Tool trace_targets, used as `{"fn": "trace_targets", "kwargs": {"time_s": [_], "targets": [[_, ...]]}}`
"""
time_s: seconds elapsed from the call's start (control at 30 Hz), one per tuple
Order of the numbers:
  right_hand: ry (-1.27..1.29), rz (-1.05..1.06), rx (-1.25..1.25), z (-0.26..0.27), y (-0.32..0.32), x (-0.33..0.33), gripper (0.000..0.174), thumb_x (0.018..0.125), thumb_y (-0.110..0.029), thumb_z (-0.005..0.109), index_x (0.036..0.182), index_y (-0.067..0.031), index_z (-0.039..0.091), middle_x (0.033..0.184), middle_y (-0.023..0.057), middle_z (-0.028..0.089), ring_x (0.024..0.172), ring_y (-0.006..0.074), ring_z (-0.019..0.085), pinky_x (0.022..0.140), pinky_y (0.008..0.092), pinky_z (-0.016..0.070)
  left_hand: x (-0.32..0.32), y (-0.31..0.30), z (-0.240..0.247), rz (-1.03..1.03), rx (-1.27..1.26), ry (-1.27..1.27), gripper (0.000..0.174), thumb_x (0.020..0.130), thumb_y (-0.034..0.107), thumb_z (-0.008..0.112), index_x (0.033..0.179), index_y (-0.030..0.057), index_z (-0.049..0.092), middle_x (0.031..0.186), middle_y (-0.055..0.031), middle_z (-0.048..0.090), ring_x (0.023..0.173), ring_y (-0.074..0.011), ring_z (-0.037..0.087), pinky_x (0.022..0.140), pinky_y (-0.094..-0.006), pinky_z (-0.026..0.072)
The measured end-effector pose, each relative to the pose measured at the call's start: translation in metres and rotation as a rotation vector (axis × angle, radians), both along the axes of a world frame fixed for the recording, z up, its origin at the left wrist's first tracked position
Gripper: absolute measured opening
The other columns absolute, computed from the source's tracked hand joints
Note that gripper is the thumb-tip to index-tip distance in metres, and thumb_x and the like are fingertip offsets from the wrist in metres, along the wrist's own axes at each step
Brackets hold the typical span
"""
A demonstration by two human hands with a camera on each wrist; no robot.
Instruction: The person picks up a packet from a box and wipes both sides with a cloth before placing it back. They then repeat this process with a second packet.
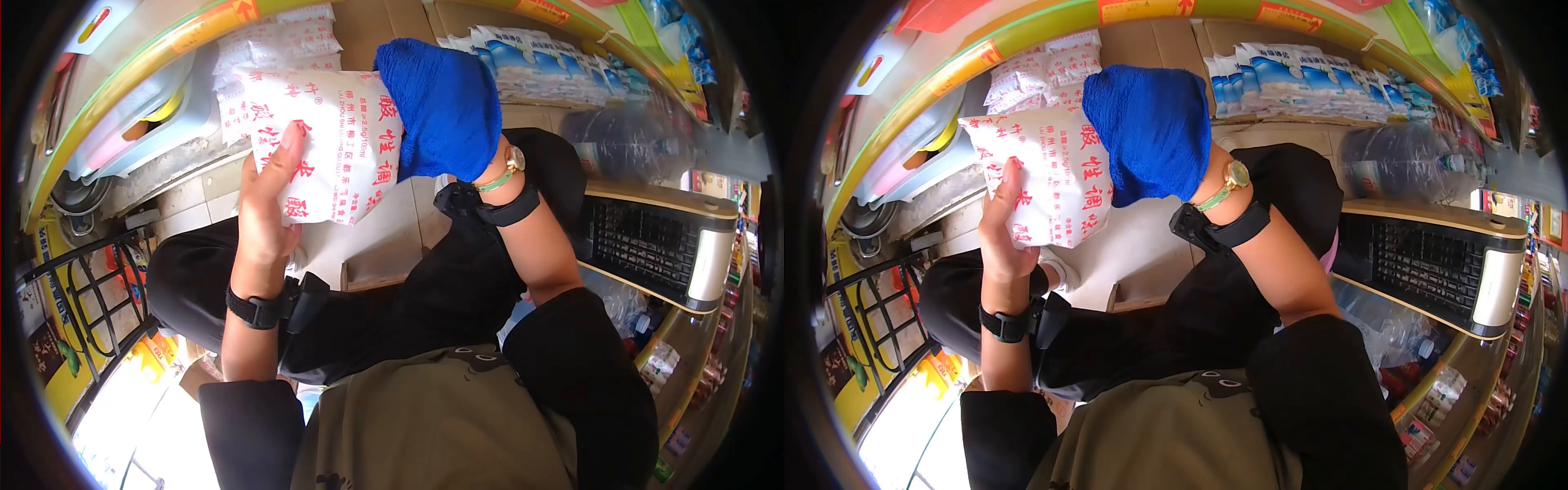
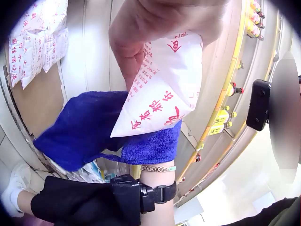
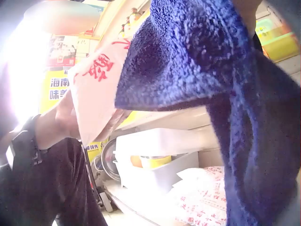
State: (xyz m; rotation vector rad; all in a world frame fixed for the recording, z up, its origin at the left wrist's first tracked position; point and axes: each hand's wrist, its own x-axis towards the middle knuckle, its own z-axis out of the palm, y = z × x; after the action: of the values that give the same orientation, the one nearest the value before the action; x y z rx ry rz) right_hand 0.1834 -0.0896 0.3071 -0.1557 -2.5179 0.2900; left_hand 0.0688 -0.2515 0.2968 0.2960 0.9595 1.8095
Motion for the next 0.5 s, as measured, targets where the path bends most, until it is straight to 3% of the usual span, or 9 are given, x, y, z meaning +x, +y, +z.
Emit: {"fn": "trace_targets", "kwargs": {"time_s": [0.13,0.17,0.2,0.27,0.3,0.33,0.43,0.5], "targets": [[-0.001,0.002,-0.005,-0.002,-0.008,-0.016,0.035,0.051,-0.016,0.068,0.081,-0.0065,0.054,0.079,0.0152,0.056,0.063,0.0345,0.056,0.055,0.0379,0.0448,-0.001,0.004,-0.002,-0.043,-0.212,0.213,0.042,0.086,0.028,0.059,0.108,-0.0069,0.055,0.097,-0.0126,0.062,0.085,-0.0164,0.060,0.075,-0.0288,0.0473],[-0.006,0.120,-0.022,-0.002,-0.007,-0.016,0.038,0.058,-0.017,0.066,0.092,-0.0039,0.055,0.087,0.0187,0.056,0.065,0.0348,0.056,0.057,0.0389,0.0460,0.001,0.004,-0.007,-0.060,-0.243,0.267,0.039,0.086,0.028,0.060,0.105,-0.0063,0.057,0.093,-0.0108,0.062,0.082,-0.0144,0.059,0.073,-0.0273,0.0465],[-0.009,0.127,-0.024,-0.004,-0.012,-0.016,0.038,0.058,-0.017,0.066,0.092,-0.0039,0.055,0.087,0.0187,0.056,0.065,0.0348,0.056,0.057,0.0389,0.0460,0.003,0.004,-0.011,-0.075,-0.276,0.320,0.037,0.085,0.027,0.062,0.102,-0.0057,0.059,0.089,-0.0090,0.063,0.078,-0.0124,0.058,0.071,-0.0258,0.0456],[0.117,0.275,-0.302,-0.009,-0.023,-0.014,0.046,0.065,-0.021,0.063,0.105,-0.0027,0.053,0.096,0.0218,0.055,0.071,0.0352,0.057,0.060,0.0389,0.0468,0.006,0.003,-0.012,-0.075,-0.266,0.372,0.033,0.085,0.026,0.063,0.097,-0.0044,0.061,0.084,-0.0066,0.063,0.075,-0.0100,0.057,0.068,-0.0241,0.0444],[0.139,0.266,-0.201,-0.010,-0.022,-0.012,0.055,0.068,-0.028,0.063,0.115,-0.0017,0.050,0.103,0.0221,0.055,0.080,0.0358,0.057,0.068,0.0397,0.0475,0.008,0.002,-0.009,-0.083,-0.256,0.377,0.032,0.085,0.025,0.063,0.097,-0.0041,0.061,0.084,-0.0060,0.063,0.074,-0.0096,0.056,0.068,-0.0239,0.0443],[0.138,0.265,-0.201,-0.014,-0.019,-0.009,0.055,0.068,-0.028,0.063,0.115,-0.0017,0.050,0.103,0.0221,0.055,0.080,0.0358,0.057,0.068,0.0397,0.0475,0.008,0.002,-0.007,-0.092,-0.245,0.382,0.031,0.085,0.025,0.063,0.096,-0.0038,0.061,0.083,-0.0055,0.063,0.074,-0.0093,0.056,0.068,-0.0238,0.0441],[-0.012,0.262,-0.179,-0.020,-0.008,0.000,0.079,0.062,-0.044,0.068,0.123,0.0007,0.046,0.114,0.0185,0.053,0.100,0.0372,0.053,0.087,0.0430,0.0425,0.002,-0.001,0.000,-0.095,-0.192,0.401,0.033,0.083,0.026,0.065,0.096,-0.0038,0.061,0.083,-0.0068,0.063,0.074,-0.0107,0.058,0.069,-0.0245,0.0449],[-0.131,0.289,-0.230,-0.021,0.001,0.004,0.081,0.060,-0.045,0.069,0.124,0.0003,0.046,0.115,0.0184,0.053,0.101,0.0369,0.053,0.087,0.0427,0.0426,-0.001,-0.003,0.002,-0.088,-0.134,0.365,0.035,0.082,0.027,0.065,0.098,-0.0047,0.061,0.085,-0.0090,0.064,0.076,-0.0133,0.059,0.071,-0.0260,0.0458]]}}
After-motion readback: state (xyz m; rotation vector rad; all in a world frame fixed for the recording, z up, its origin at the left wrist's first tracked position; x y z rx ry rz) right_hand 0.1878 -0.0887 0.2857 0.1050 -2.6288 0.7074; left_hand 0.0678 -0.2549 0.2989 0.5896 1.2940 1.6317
